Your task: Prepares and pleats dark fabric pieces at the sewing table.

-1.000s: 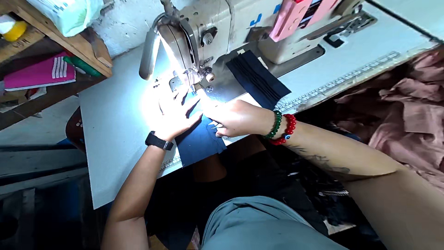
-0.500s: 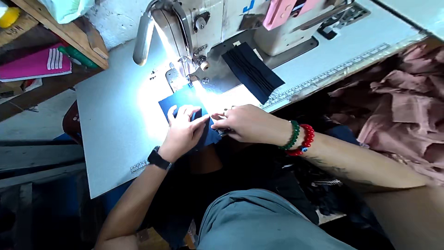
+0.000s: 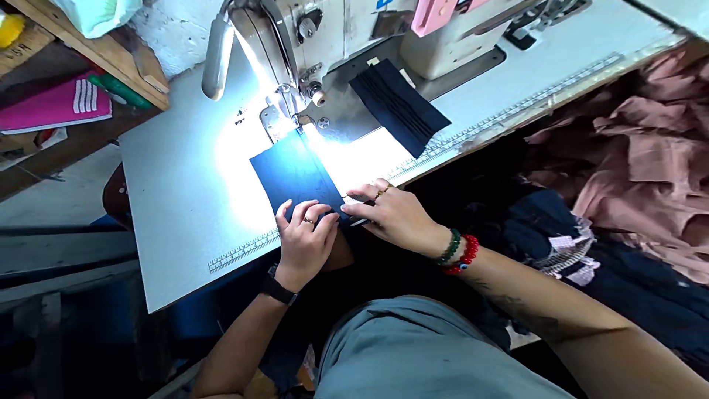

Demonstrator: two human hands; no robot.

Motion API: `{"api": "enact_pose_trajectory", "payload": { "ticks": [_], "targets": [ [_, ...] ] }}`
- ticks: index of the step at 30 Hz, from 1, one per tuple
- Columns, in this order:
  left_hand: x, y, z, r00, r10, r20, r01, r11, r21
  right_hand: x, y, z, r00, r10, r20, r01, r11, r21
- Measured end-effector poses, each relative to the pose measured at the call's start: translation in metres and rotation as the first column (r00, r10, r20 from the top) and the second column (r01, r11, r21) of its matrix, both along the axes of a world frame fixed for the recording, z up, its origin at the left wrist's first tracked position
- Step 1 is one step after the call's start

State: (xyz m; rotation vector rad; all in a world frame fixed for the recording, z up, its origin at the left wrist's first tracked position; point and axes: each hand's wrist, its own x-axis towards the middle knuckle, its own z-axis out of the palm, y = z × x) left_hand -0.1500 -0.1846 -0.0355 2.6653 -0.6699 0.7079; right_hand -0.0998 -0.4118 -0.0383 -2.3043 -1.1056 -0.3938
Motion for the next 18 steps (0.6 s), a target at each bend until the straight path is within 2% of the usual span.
{"api": "enact_pose_trajectory", "payload": {
  "ticks": [4, 8, 12, 18],
  "targets": [
    [-0.001, 0.003, 0.000, 0.999, -0.033, 0.027, 0.035, 0.997, -0.071, 0.001, -0.001, -0.011, 0.999, 0.002, 0.039, -0.006, 0.996, 0.086],
    [0.003, 0.014, 0.005, 0.990, -0.121, 0.065, 0.125, 0.990, -0.058, 0.000, -0.002, -0.017, 0.999, 0.026, 0.032, -0.031, 0.989, 0.145],
    [0.006, 0.018, 0.005, 0.985, -0.172, 0.030, 0.173, 0.984, -0.030, -0.001, -0.004, -0.019, 0.998, 0.027, 0.055, -0.035, 0.987, 0.154],
    [0.006, 0.016, 0.004, 0.987, -0.163, -0.009, 0.163, 0.987, 0.003, -0.001, -0.003, -0.023, 0.994, 0.009, 0.105, -0.025, 0.989, 0.147]
  ]
}}
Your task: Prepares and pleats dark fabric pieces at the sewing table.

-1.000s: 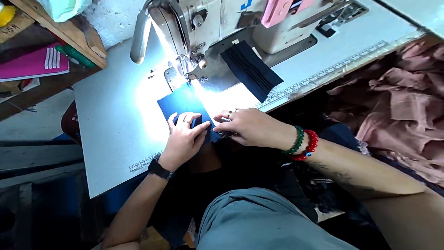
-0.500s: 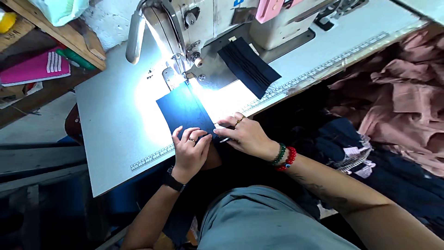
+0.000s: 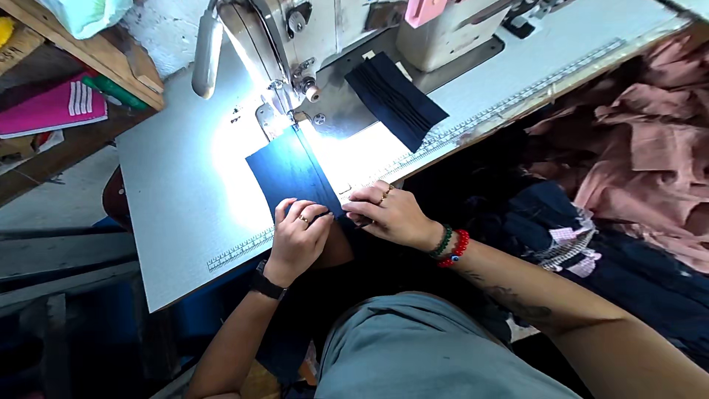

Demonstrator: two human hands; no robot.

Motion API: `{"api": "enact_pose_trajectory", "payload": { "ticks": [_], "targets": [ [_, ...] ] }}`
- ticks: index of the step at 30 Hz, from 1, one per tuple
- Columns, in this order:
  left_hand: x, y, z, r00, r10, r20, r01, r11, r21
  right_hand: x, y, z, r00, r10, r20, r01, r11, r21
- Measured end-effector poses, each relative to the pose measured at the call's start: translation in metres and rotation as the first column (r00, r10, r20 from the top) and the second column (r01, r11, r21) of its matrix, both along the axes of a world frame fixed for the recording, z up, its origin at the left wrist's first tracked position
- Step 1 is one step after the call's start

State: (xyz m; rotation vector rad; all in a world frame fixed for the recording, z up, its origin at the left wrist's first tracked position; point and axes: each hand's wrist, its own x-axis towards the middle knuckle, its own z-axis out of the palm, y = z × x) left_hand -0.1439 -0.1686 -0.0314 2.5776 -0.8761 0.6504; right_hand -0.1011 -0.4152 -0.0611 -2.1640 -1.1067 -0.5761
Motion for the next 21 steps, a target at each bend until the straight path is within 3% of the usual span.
{"api": "enact_pose_trajectory", "payload": {
  "ticks": [5, 12, 21],
  "targets": [
    [0.0001, -0.0011, 0.0011, 1.000, 0.009, 0.004, -0.009, 1.000, 0.001, -0.0004, 0.0044, -0.0048, 0.999, -0.021, 0.029, 0.021, 1.000, -0.006],
    [0.0014, 0.0025, 0.0037, 0.998, -0.032, -0.049, 0.024, 0.989, -0.147, 0.0018, 0.0037, -0.0052, 1.000, -0.008, -0.005, 0.009, 0.997, 0.082],
    [0.0004, 0.0039, 0.0080, 0.988, -0.128, -0.083, 0.126, 0.992, -0.025, -0.0004, 0.0021, -0.0054, 1.000, -0.001, -0.010, 0.001, 0.995, 0.096]
  ]
}}
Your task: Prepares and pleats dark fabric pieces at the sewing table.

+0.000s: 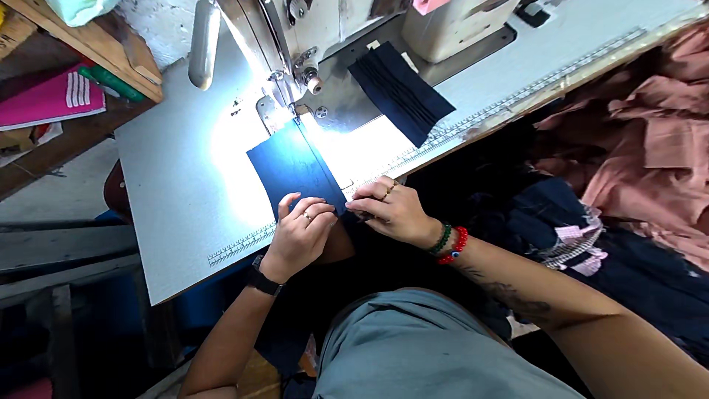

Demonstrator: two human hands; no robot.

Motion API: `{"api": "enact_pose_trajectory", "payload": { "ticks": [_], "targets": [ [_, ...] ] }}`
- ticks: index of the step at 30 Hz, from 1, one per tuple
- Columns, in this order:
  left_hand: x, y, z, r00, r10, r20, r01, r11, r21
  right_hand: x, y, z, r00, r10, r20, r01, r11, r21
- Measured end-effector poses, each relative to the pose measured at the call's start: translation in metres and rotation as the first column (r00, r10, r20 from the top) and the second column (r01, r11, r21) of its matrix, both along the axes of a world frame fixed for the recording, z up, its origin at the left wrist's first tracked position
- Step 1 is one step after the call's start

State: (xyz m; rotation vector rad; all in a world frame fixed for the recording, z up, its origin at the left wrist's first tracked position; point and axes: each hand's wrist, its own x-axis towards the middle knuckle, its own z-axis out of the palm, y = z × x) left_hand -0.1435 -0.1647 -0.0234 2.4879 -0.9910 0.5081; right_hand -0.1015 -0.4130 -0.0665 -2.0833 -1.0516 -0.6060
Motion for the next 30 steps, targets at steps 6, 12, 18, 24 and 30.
{"api": "enact_pose_trajectory", "payload": {
  "ticks": [6, 12, 18, 24, 30],
  "targets": [
    [-0.003, -0.014, -0.005, 0.986, 0.161, 0.053, -0.161, 0.987, 0.004, 0.000, 0.000, 0.000, 1.000, -0.003, 0.008, 0.003, 1.000, -0.018],
    [-0.011, -0.017, 0.001, 0.991, 0.125, 0.052, -0.126, 0.992, 0.024, 0.002, -0.001, 0.000, 1.000, 0.003, 0.012, -0.002, 1.000, -0.024],
    [-0.002, -0.018, -0.004, 0.983, 0.159, 0.090, -0.162, 0.986, 0.028, 0.003, -0.003, 0.002, 0.999, 0.022, 0.024, -0.021, 0.999, -0.040],
    [0.004, -0.009, 0.002, 0.999, 0.016, 0.039, -0.019, 0.997, 0.075, 0.004, -0.006, 0.006, 0.998, 0.051, 0.031, -0.048, 0.995, -0.086],
    [0.008, -0.010, -0.001, 1.000, 0.007, 0.016, -0.008, 0.997, 0.074, 0.004, -0.006, 0.013, 0.998, 0.055, 0.016, -0.052, 0.987, -0.154]
  ]
}}
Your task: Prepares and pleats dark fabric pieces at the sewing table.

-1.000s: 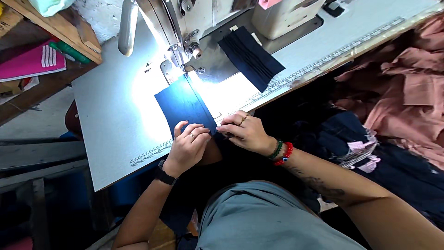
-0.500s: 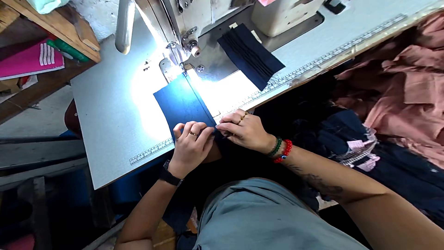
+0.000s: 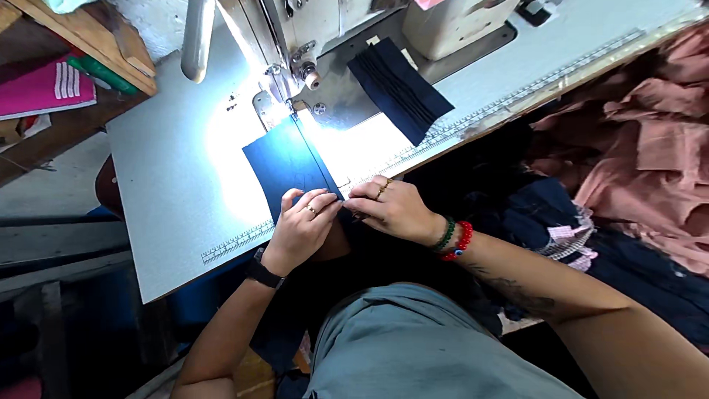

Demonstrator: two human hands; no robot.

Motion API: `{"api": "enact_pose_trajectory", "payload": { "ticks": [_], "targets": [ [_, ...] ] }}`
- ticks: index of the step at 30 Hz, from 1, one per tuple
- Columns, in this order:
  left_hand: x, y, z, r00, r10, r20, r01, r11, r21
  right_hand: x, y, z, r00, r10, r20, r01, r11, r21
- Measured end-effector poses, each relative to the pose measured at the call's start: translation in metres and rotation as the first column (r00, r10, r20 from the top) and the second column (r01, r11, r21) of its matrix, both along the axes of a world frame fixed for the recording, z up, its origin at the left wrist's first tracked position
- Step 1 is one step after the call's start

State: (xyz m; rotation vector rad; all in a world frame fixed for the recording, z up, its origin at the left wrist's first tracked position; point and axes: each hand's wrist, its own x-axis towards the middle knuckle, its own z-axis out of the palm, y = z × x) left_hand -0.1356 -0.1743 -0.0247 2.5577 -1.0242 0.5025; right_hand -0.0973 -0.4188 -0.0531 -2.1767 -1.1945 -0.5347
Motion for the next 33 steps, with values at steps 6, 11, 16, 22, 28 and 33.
{"api": "enact_pose_trajectory", "payload": {
  "ticks": [6, 11, 16, 22, 28, 33],
  "targets": [
    [-0.002, -0.001, 0.002, 1.000, -0.011, 0.001, 0.011, 1.000, -0.007, -0.003, -0.001, 0.018, 0.999, 0.003, -0.033, -0.007, 0.992, -0.126],
    [0.010, 0.006, 0.009, 0.999, -0.004, -0.037, 0.004, 1.000, 0.011, 0.007, 0.005, 0.035, 0.998, -0.009, -0.067, -0.010, 0.962, -0.272],
    [0.039, 0.016, 0.021, 0.997, 0.002, -0.080, 0.000, 0.999, 0.034, 0.033, 0.019, 0.045, 0.997, -0.012, -0.071, -0.011, 0.949, -0.315],
    [0.075, 0.031, 0.026, 0.992, 0.016, -0.124, -0.009, 0.999, 0.053, 0.065, 0.036, 0.051, 0.998, -0.046, -0.030, 0.033, 0.938, -0.345],
    [0.106, 0.045, 0.027, 0.994, 0.057, -0.098, -0.050, 0.996, 0.072, 0.104, 0.055, 0.050, 0.998, -0.041, 0.052, 0.056, 0.939, -0.340],
    [0.134, 0.059, 0.028, 0.988, 0.094, -0.120, -0.084, 0.993, 0.087, 0.129, 0.070, 0.057, 0.994, -0.105, -0.016, 0.090, 0.907, -0.410]
  ]
}}
